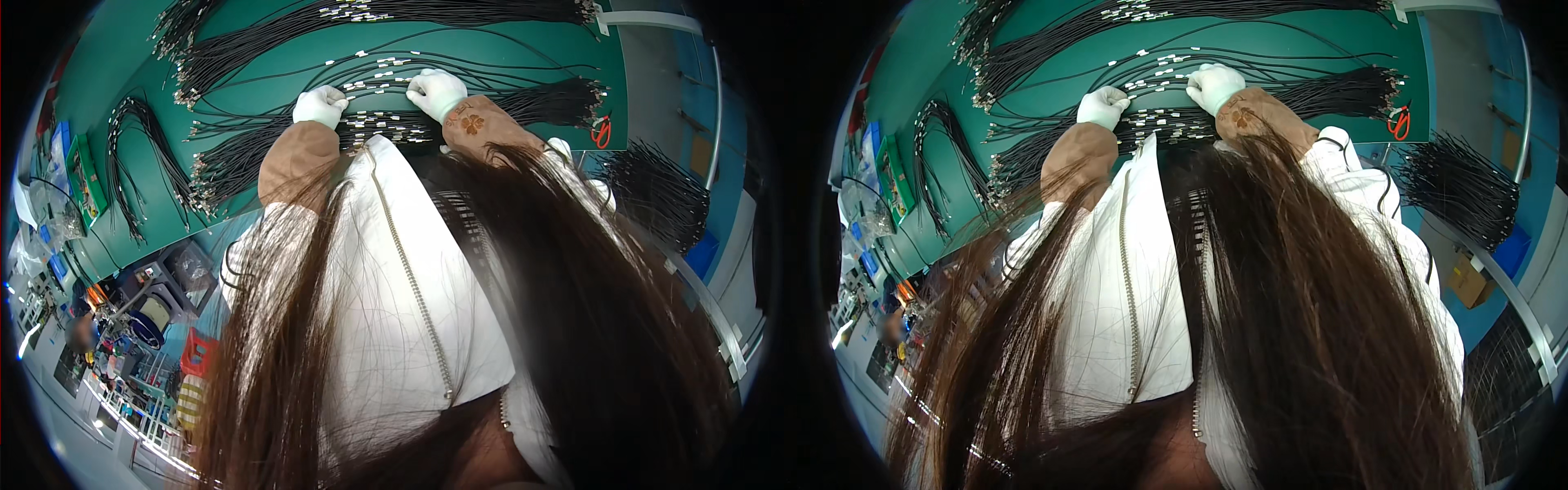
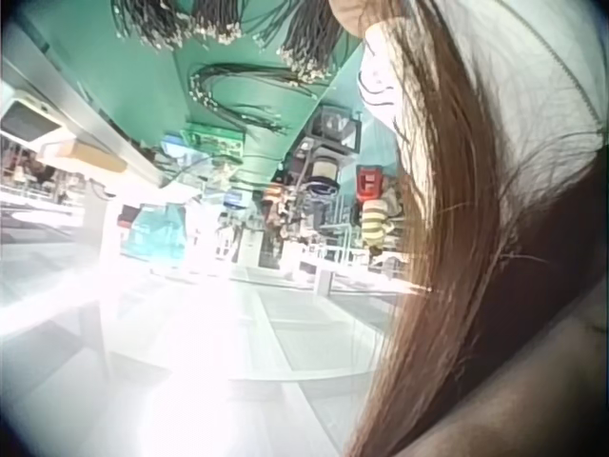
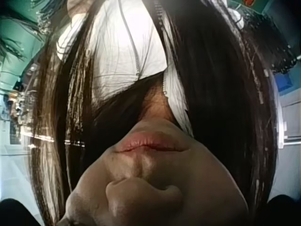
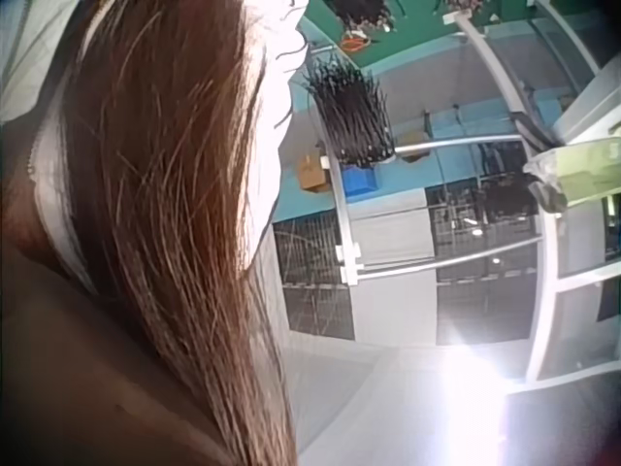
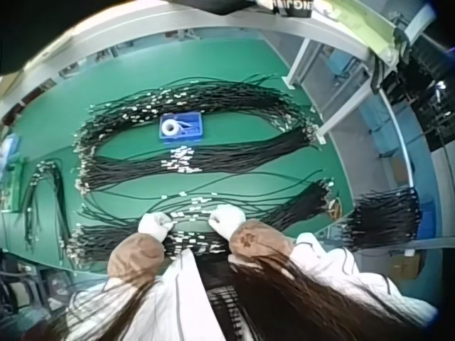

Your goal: The recorder is organizing and laying out bundles of black wire harnesses on a green workbench in an industrial setting.

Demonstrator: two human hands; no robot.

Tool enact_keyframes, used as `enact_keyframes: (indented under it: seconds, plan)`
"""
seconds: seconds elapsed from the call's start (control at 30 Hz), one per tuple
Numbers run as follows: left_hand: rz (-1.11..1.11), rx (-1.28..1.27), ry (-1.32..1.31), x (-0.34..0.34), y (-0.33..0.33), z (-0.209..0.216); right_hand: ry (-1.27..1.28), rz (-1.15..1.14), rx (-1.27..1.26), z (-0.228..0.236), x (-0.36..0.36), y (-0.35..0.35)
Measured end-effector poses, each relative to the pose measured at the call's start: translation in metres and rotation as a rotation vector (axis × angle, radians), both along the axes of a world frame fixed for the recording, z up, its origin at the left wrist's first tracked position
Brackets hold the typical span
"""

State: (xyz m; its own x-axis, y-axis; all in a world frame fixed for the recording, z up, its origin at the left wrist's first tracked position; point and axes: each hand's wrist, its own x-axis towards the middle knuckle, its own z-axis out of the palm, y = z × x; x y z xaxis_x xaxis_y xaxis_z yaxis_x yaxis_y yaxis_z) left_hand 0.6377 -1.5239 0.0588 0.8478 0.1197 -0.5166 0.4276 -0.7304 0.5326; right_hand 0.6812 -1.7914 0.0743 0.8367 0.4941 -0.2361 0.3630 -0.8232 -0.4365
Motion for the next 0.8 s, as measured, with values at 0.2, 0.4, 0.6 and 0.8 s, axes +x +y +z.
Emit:
enact_keyframes:
  seconds: [0.2, 0.4, 0.6, 0.8]
  plan:
    - [0.074, 0.096, -0.036, -0.004, -0.006, -0.004, 0.084, -0.013, -0.021, 0.001, 0.006, 0.003]
    - [0.076, 0.224, -0.210, -0.015, -0.013, -0.001, -0.071, -0.074, 0.097, -0.003, 0.009, -0.003]
    - [-0.175, 0.338, -0.431, -0.029, -0.012, 0.029, 0.108, -0.159, -0.090, 0.005, 0.019, -0.006]
    - [-0.304, 0.384, -0.130, -0.019, -0.014, 0.025, 0.137, -0.189, -0.078, 0.005, 0.015, -0.005]
